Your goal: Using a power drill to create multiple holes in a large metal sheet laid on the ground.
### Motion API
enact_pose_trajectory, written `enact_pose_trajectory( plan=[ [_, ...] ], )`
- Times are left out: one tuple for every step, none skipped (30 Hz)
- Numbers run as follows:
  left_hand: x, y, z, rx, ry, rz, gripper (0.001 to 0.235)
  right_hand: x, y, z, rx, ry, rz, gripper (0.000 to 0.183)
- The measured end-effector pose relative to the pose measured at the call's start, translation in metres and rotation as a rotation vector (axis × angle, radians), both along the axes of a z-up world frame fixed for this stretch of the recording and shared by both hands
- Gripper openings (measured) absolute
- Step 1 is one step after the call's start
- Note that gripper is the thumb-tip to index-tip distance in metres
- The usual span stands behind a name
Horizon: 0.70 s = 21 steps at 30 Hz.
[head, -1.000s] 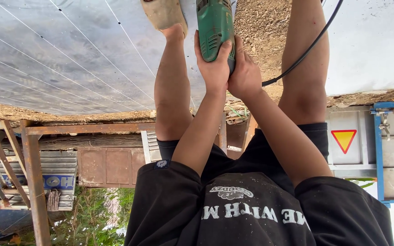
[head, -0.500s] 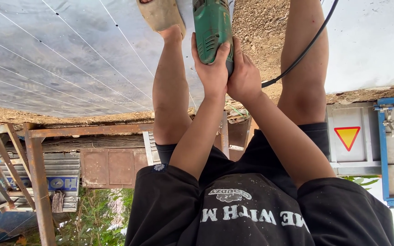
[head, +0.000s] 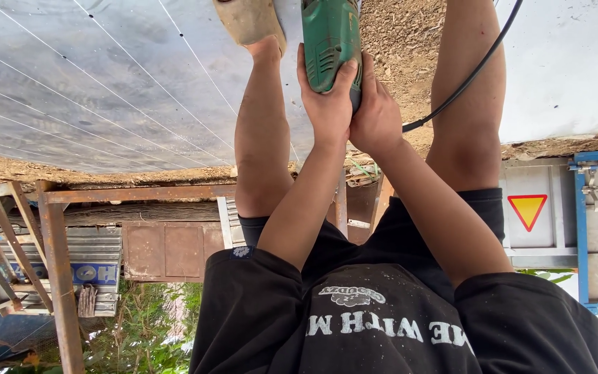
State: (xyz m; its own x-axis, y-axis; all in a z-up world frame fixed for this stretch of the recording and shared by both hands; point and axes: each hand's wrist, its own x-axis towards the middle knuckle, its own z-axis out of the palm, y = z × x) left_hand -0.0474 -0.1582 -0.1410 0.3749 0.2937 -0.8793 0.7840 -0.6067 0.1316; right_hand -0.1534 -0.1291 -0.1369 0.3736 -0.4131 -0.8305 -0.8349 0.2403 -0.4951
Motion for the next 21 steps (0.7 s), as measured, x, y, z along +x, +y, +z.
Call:
enact_pose_trajectory(
  plan=[
    [0.002,-0.001,0.001,0.003,-0.001,0.001,0.103,0.001,0.0,0.0,0.003,-0.001,0.001,0.083],
    [0.002,-0.002,0.001,0.021,0.007,-0.017,0.103,0.0,0.0,0.0,0.024,0.013,0.008,0.085],
    [0.002,-0.004,0.002,0.039,0.016,-0.035,0.103,0.0,0.0,-0.001,0.044,0.028,0.014,0.088],
    [0.002,-0.002,0.001,0.038,0.018,-0.036,0.103,0.0,0.0,-0.001,0.043,0.03,0.013,0.088],
    [0.001,-0.001,0.0,0.034,0.008,-0.029,0.102,0.0,-0.001,-0.002,0.043,0.016,-0.002,0.087],
    [0.0,0.001,0.0,0.033,0.001,-0.024,0.102,0.0,0.0,-0.001,0.046,0.004,-0.018,0.085],
    [0.001,0.001,-0.001,0.033,0.005,-0.025,0.102,-0.001,0.002,-0.003,0.046,0.008,-0.02,0.085],
    [0.001,0.001,-0.001,0.036,0.003,-0.042,0.103,-0.003,0.005,-0.005,0.036,-0.004,-0.007,0.088],
    [0.002,0.001,-0.001,0.04,0.001,-0.059,0.103,-0.005,0.007,-0.006,0.026,-0.016,0.007,0.091],
    [0.001,-0.001,-0.002,0.039,0.003,-0.058,0.103,-0.004,0.004,-0.007,0.025,-0.014,0.008,0.091],
    [0.001,-0.002,-0.003,0.035,0.006,-0.045,0.103,-0.003,0.0,-0.007,0.073,0.008,-0.01,0.091],
    [0.002,-0.002,-0.004,0.032,0.002,-0.033,0.104,0.0,-0.002,-0.008,0.124,0.023,-0.028,0.091],
    [0.002,-0.003,-0.005,0.034,-0.001,-0.032,0.104,-0.002,0.0,-0.01,0.126,0.019,-0.027,0.091],
    [0.002,-0.005,-0.006,0.047,-0.004,-0.038,0.102,-0.005,0.003,-0.013,0.113,0.015,-0.017,0.09],
    [0.001,-0.006,-0.007,0.06,-0.007,-0.045,0.099,-0.007,0.005,-0.015,0.1,0.01,-0.007,0.089],
    [-0.001,-0.011,-0.007,0.063,-0.011,-0.044,0.099,-0.012,0.009,-0.018,0.102,0.006,-0.007,0.089],
    [-0.003,-0.017,-0.006,0.118,0.001,-0.1,0.099,-0.017,0.012,-0.021,0.082,0.01,0.006,0.087],
    [-0.004,-0.023,-0.007,0.171,0.008,-0.155,0.1,-0.021,0.014,-0.027,0.059,0.009,0.019,0.085],
    [-0.006,-0.024,-0.008,0.171,0.001,-0.154,0.1,-0.023,0.014,-0.028,0.059,0.002,0.019,0.085],
    [-0.009,-0.026,-0.008,0.178,0.01,-0.185,0.1,-0.027,0.013,-0.029,0.088,0.015,-0.002,0.085],
    [-0.013,-0.028,-0.009,0.184,0.018,-0.216,0.1,-0.031,0.012,-0.03,0.117,0.029,-0.023,0.086]
  ],
)
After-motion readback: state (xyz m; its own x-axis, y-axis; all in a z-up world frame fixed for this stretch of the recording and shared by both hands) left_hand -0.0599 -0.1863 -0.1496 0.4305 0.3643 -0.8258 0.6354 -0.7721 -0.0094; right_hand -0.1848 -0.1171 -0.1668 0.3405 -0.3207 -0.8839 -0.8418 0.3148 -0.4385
